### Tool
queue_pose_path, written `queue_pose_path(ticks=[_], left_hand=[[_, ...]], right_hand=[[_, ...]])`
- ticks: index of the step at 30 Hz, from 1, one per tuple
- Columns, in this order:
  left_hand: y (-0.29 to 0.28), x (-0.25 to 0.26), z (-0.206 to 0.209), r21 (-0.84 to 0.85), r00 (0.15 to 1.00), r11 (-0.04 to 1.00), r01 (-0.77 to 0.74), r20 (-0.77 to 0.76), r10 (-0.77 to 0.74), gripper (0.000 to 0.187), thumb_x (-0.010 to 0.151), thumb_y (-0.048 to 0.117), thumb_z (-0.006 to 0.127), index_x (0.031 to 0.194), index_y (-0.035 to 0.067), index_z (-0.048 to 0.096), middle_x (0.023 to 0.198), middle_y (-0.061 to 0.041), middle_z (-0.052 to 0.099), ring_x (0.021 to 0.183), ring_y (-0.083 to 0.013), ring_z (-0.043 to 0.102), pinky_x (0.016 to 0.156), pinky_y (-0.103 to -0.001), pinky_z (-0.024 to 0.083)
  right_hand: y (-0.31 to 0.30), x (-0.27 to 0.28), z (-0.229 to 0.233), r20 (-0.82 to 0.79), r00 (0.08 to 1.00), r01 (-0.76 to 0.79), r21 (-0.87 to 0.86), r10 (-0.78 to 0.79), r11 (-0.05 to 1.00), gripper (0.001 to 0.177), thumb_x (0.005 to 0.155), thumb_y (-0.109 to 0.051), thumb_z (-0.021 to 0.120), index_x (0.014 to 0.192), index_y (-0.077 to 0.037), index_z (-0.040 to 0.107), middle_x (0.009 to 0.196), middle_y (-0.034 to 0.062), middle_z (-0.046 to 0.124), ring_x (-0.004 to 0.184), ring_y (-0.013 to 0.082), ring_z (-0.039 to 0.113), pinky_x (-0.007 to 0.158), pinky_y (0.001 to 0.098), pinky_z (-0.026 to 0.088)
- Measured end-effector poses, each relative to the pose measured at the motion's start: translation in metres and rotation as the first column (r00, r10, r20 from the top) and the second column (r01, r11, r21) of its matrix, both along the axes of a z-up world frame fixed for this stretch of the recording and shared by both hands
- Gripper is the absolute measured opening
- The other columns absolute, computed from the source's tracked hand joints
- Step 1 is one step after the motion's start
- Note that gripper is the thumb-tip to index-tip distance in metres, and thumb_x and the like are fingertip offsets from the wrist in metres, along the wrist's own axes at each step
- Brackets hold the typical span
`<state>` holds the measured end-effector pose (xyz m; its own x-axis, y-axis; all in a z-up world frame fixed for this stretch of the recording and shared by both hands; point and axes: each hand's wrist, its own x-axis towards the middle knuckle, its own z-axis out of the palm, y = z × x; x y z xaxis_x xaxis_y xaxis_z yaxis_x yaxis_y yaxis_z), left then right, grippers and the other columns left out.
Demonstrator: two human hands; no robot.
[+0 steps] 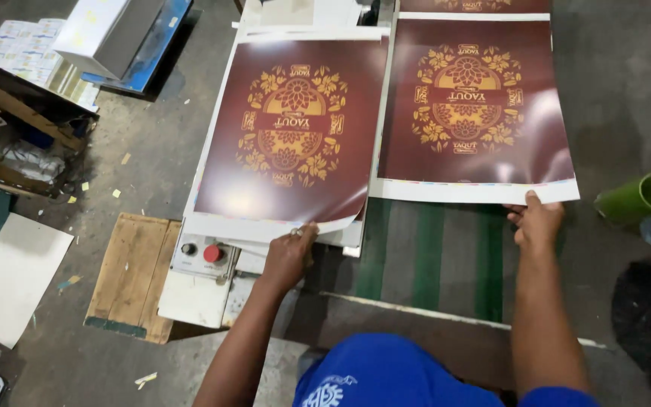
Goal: The person repeatedly picks up large printed sheets from a table and places them onto a growing stack. The sheets feature a maroon background with gold decorative patterns. The person handles the sheets one at a time, aligning them before adding them to the pile.
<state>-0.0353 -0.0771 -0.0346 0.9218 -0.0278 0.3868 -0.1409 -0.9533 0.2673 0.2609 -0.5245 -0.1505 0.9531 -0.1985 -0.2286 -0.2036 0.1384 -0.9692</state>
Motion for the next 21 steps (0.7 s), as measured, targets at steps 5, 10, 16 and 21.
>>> queue_pose_path(ticks=[5,10,16,21], left_hand=[[-0.002,-0.007,-0.001,-0.013,0.998,0.999,-0.036,-0.045,0.035,0.043,0.079,-0.001,0.062,0.122,-0.001,0.063,0.102,-0.021,0.075,0.08,-0.0353,0.074,0.069,-0.045,0.058],[-0.009,-0.01,0.001,-0.045,0.995,0.995,-0.086,-0.061,0.083,0.04,0.082,-0.003,0.061,0.121,0.0,0.064,0.106,-0.023,0.075,0.08,-0.0352,0.074,0.069,-0.045,0.059],[-0.016,-0.008,0.007,-0.096,0.99,0.987,-0.126,-0.075,0.119,0.034,0.087,-0.002,0.06,0.12,0.001,0.066,0.106,-0.022,0.075,0.082,-0.0367,0.074,0.072,-0.047,0.059],[-0.018,-0.009,0.012,-0.139,0.993,0.983,-0.118,-0.022,0.116,0.036,0.084,-0.005,0.058,0.118,0.002,0.066,0.11,-0.023,0.074,0.087,-0.0376,0.074,0.076,-0.046,0.059]], right_hand=[[-0.007,0.016,-0.013,0.064,0.995,-0.078,0.018,0.076,0.997,0.026,0.112,-0.008,0.053,0.135,0.002,0.053,0.105,0.0124,0.071,0.076,0.0175,0.072,0.051,0.0258,0.051],[-0.005,-0.019,0.006,0.02,0.999,-0.025,0.004,0.025,1.0,0.027,0.106,-0.006,0.051,0.132,-0.002,0.05,0.102,0.0114,0.072,0.072,0.0191,0.072,0.047,0.0261,0.049],[-0.001,0.014,-0.011,0.058,0.994,-0.093,0.062,0.089,0.994,0.023,0.109,-0.007,0.052,0.129,0.004,0.052,0.1,0.0133,0.071,0.074,0.0198,0.072,0.049,0.0263,0.049],[0.013,0.045,0.0,0.069,0.993,-0.1,-0.008,0.1,0.995,0.023,0.108,-0.006,0.05,0.128,0.005,0.054,0.099,0.0125,0.072,0.073,0.0174,0.072,0.048,0.0257,0.05]])
